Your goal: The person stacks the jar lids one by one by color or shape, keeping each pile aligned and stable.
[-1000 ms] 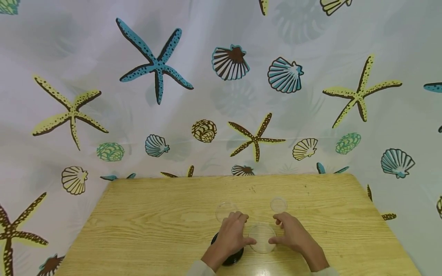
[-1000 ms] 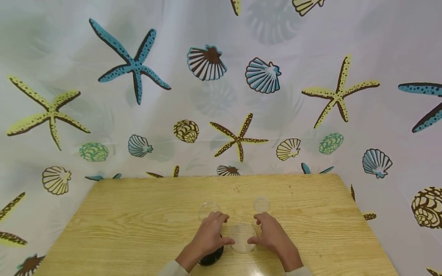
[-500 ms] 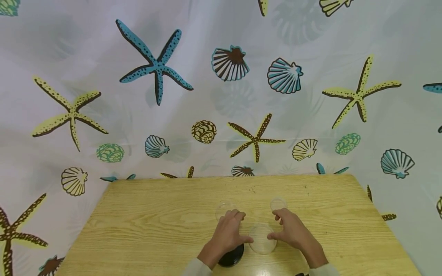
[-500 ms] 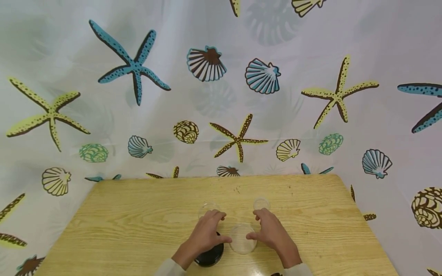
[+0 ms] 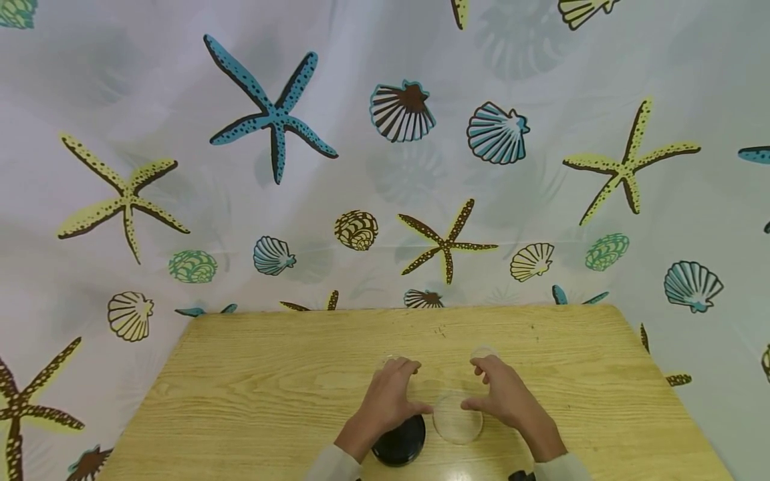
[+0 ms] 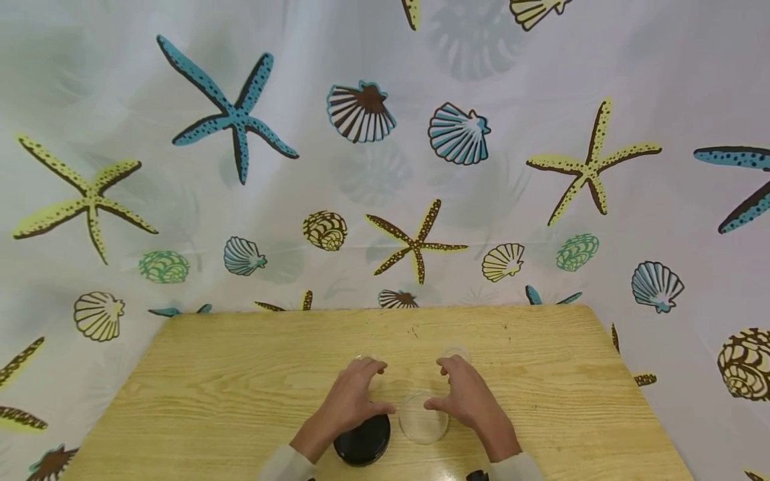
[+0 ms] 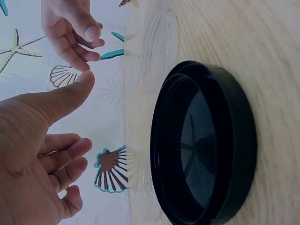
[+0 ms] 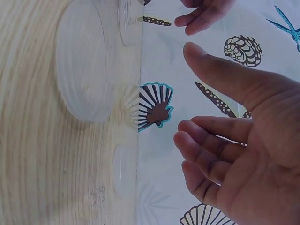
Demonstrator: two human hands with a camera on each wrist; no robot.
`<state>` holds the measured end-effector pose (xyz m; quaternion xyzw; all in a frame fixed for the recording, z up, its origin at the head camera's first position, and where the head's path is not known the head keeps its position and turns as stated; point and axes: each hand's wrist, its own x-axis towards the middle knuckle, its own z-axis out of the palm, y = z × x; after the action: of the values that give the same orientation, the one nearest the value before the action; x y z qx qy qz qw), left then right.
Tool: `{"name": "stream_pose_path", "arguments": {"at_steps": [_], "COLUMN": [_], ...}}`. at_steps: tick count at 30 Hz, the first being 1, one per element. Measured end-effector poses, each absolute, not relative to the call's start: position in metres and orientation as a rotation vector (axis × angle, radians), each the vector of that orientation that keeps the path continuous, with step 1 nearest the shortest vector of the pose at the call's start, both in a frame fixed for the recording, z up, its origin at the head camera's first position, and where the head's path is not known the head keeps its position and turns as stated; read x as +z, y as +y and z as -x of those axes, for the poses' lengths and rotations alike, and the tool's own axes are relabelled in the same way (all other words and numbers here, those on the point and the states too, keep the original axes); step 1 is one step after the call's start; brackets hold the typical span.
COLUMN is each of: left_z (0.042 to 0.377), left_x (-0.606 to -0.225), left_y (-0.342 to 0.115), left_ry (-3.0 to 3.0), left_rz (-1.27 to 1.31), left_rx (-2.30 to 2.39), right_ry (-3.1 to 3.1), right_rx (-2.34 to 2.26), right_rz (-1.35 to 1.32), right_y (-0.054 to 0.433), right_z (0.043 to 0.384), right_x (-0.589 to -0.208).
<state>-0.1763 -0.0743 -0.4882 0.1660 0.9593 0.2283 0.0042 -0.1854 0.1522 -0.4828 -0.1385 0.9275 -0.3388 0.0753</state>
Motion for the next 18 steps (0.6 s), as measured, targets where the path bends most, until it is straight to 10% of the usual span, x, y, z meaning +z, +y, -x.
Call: {"name": "stream_pose_path", "arguments": {"at_steps": [18], "left_z": [0.185], "left_x": [-0.489], "left_y": [-0.088], "left_ry": [3.035], "left_rz": [-0.475], "left_rx": [0.778], "right_ry": [2.845], "right_rx": [-1.038], "right_rz": [0.41], "right_y": [0.141], "right_z": [0.193], "right_x": [-0.481]}}
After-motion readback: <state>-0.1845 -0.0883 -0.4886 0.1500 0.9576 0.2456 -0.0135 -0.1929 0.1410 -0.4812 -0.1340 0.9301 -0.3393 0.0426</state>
